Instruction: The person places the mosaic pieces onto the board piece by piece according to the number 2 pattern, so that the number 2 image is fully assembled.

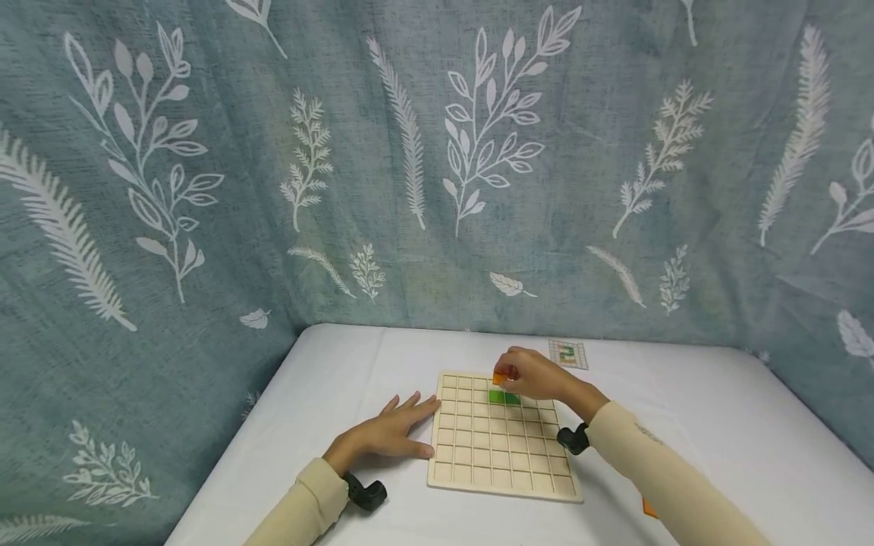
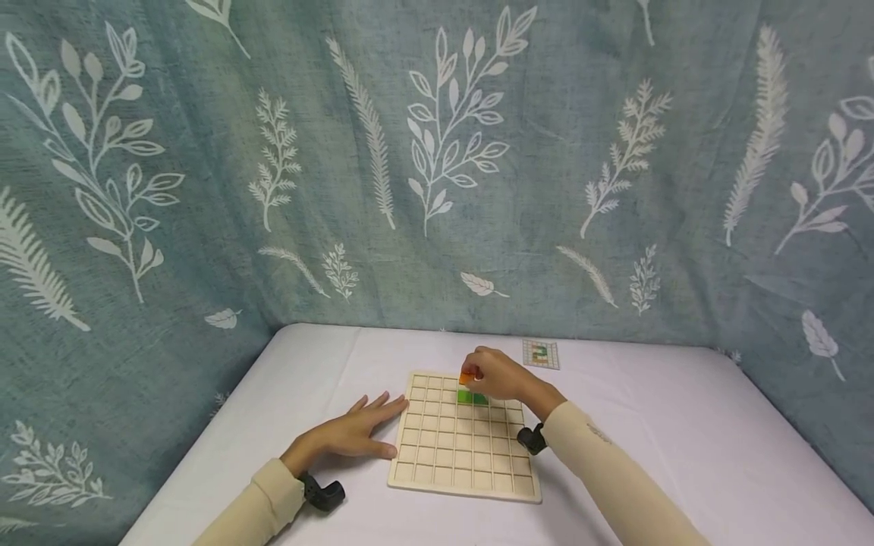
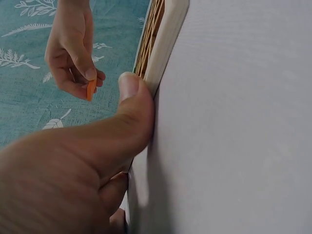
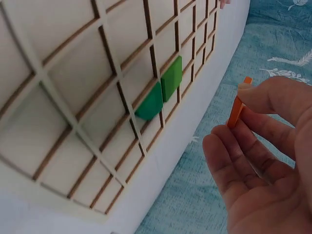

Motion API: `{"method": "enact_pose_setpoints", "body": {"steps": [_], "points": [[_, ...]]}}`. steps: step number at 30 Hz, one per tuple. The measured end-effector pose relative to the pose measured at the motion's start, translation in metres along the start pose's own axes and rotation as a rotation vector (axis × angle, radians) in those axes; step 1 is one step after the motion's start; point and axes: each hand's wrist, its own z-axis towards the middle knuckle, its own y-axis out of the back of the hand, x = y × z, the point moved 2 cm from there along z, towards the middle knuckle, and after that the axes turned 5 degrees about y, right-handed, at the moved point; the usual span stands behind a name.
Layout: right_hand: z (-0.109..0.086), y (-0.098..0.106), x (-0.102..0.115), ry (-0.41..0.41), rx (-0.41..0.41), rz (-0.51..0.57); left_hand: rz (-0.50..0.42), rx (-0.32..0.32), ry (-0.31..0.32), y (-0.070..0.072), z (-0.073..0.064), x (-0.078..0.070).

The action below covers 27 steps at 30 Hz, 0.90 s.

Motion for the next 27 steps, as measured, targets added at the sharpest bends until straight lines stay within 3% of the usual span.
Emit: {"method": "enact_pose_setpoints", "body": {"steps": [20,27], "points": [[0.021,-0.032,-0.002,0.016,-0.008,0.023,-0.022,0.006,0.012,0.001,-0.002,0.000],[0.023,-0.041,-0.005,-0.042,-0.013,0.025,-0.026,0.007,0.021,0.002,-0.003,-0.002]]}}
